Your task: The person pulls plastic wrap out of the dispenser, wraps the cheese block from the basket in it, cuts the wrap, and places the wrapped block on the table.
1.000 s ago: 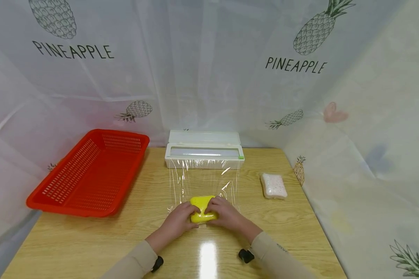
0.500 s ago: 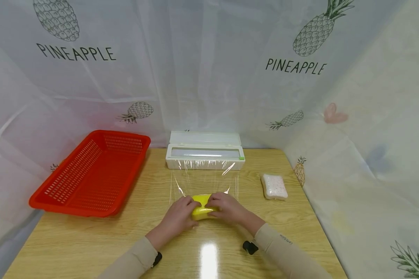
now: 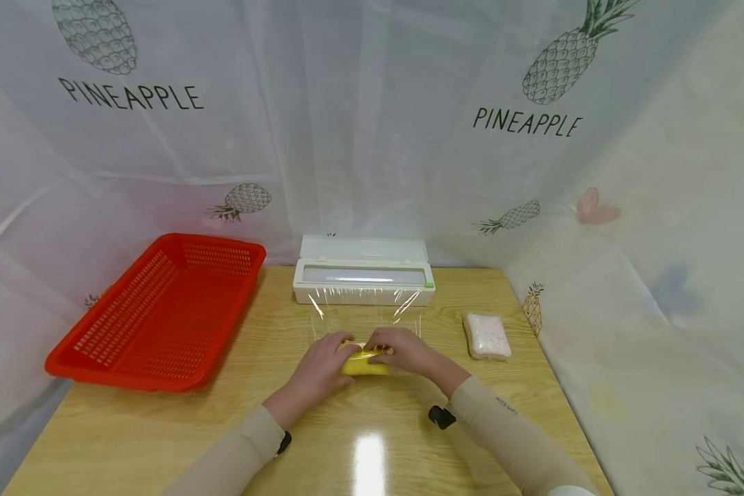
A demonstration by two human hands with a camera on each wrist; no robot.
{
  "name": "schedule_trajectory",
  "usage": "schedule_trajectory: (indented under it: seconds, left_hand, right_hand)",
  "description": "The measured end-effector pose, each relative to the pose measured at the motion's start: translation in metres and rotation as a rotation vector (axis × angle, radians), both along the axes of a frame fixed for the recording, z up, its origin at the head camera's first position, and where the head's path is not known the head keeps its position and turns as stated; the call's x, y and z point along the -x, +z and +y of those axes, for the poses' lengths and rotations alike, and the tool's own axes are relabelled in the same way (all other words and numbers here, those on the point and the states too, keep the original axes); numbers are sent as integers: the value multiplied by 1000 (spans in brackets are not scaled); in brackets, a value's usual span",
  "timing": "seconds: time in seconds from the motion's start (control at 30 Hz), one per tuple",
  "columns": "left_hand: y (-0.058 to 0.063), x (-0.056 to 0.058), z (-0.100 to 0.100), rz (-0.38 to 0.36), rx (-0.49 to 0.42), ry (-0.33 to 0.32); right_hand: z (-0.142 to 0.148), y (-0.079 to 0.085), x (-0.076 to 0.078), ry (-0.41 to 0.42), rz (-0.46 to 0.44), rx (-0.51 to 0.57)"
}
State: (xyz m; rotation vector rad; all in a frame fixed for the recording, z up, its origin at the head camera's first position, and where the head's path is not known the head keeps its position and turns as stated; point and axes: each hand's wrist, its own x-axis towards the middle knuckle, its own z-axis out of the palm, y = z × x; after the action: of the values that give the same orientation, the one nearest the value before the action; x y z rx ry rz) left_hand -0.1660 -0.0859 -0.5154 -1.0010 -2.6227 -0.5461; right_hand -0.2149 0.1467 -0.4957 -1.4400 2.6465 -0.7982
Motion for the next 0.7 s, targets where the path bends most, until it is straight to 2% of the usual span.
schedule_trajectory:
  seconds: [0.1,0.17,0.3,0.47,0.7]
  left_hand:
    - [2,7,1,-39,9,-19]
    - [1,13,1,-96,8,-19]
    - [-2,25,0,-227,-23,0]
    - [4,37,-3,-336,-72,7]
    - [13,47,0,-443,-115,14]
  right_hand:
    - [1,1,4,-61,-87,2]
    - [2,2,6,-110,-132,-3]
    - [6,2,10,-167,-130,-2]
    - [6,4,11,-134,-110,20]
    - [3,5,19,-138,-86,-85]
